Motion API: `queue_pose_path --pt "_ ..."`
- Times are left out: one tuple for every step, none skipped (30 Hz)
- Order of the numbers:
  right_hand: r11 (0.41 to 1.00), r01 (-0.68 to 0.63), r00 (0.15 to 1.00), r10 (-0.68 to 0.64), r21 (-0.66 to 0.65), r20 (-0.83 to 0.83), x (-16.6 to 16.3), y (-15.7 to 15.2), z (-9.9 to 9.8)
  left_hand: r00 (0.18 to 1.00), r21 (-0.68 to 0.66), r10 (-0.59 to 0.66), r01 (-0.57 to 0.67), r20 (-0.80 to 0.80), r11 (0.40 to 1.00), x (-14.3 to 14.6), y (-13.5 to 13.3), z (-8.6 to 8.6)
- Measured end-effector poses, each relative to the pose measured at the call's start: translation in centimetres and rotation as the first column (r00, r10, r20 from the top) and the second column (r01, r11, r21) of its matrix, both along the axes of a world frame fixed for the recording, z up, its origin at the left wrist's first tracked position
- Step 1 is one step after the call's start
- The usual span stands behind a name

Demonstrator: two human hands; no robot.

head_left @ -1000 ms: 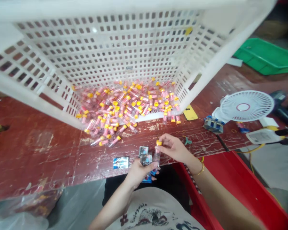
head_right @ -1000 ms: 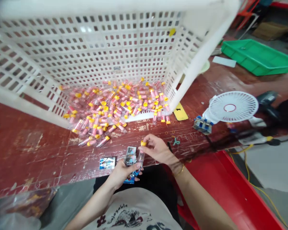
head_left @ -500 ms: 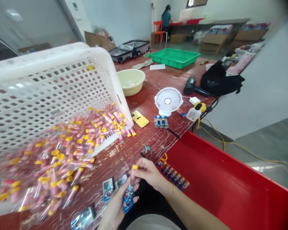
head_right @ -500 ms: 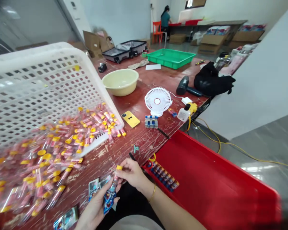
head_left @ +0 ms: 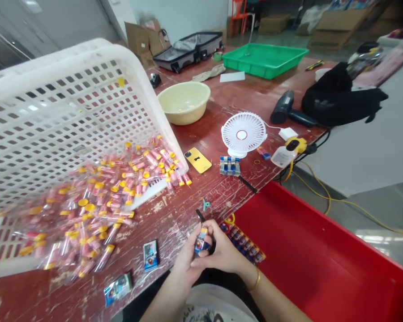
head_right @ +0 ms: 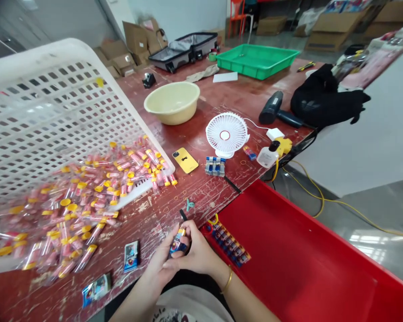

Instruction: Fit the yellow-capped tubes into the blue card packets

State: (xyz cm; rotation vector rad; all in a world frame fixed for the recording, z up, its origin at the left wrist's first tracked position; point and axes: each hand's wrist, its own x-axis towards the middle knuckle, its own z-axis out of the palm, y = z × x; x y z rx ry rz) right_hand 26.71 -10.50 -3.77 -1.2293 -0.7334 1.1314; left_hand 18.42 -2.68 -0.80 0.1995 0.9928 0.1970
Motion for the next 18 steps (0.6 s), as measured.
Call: queue_pose_path --pt "1.000 0.004 1.000 -0.004 -0.008 -0.029 -0.4 0.2 -0.3 1.000 -0.027 0.017 -0.017 -0.001 0.999 -0.2 0.1 -0.3" --pt "1.000 0.013 0.999 -0.014 -0.016 -0.048 -0.8 0.4 -0.5 0.999 -0.053 0.038 -0.038 -0.003 0.998 -0.4 0.2 -0.6" --pt "0.999 0.023 0.998 -0.024 -0.023 -0.057 -1.3 0.6 -0.7 0.998 -0.079 0.057 -0.057 -0.003 0.995 -0.6 0.4 -0.7" --pt "0.999 0.032 0.998 -0.033 -0.023 -0.054 -1.7 0.8 -0.8 0.997 -0.097 0.081 -0.080 0.001 0.992 -0.7 0.7 -0.8" --pt "0.999 0.040 0.998 -0.041 -0.016 -0.040 -1.9 0.9 -0.8 0.994 -0.109 0.108 -0.106 0.007 0.988 -0.8 1.1 -0.7" --pt "0.999 0.047 0.999 -0.047 0.002 -0.015 -2.0 1.2 -0.8 0.991 -0.116 0.135 -0.132 0.018 0.984 -0.9 1.4 -0.6" --pt "0.998 0.061 0.998 -0.062 0.031 0.019 -1.8 1.6 -0.8 0.986 -0.128 0.162 -0.157 0.033 0.979 -1.0 1.8 -0.4" --pt "0.994 0.089 0.994 -0.093 0.066 0.059 -1.2 2.2 -0.8 0.981 -0.151 0.188 -0.179 0.048 0.972 -1.1 2.2 -0.1" --pt "0.986 0.136 0.983 -0.147 0.100 0.107 -0.4 3.1 -0.9 0.975 -0.185 0.212 -0.198 0.062 0.963 -1.3 2.5 0.1" --pt "0.971 0.201 0.961 -0.221 0.128 0.165 0.8 4.2 -1.0 0.969 -0.226 0.236 -0.214 0.075 0.950 -1.6 2.8 0.3" --pt "0.950 0.279 0.920 -0.307 0.141 0.243 2.2 5.7 -1.3 0.964 -0.269 0.254 -0.223 0.084 0.937 -1.9 3.1 0.5" --pt "0.924 0.358 0.855 -0.382 0.132 0.352 3.8 7.3 -1.6 0.959 -0.305 0.268 -0.229 0.090 0.924 -2.3 3.3 0.6" --pt "0.896 0.429 0.769 -0.427 0.111 0.475 5.4 9.1 -2.0 0.956 -0.329 0.279 -0.237 0.088 0.914 -2.7 3.4 0.7" --pt "0.872 0.484 0.669 -0.424 0.075 0.611 6.9 11.0 -2.5 0.955 -0.341 0.286 -0.243 0.080 0.908 -3.0 3.5 0.7" --pt "0.853 0.521 0.583 -0.382 0.030 0.717 8.2 12.8 -2.9 0.955 -0.343 0.289 -0.249 0.070 0.906 -3.3 3.6 0.7" --pt "0.838 0.546 0.533 -0.350 0.003 0.770 9.2 14.4 -3.3 0.955 -0.339 0.292 -0.256 0.058 0.905 -3.6 3.7 0.7" --pt "0.827 0.562 0.500 -0.319 -0.022 0.805 9.9 15.7 -3.7 0.954 -0.327 0.297 -0.266 0.049 0.907 -3.8 3.8 0.7" --pt "0.820 0.571 0.486 -0.303 -0.036 0.819 10.3 16.8 -4.0 0.952 -0.310 0.304 -0.276 0.045 0.910 -4.0 3.8 0.7"
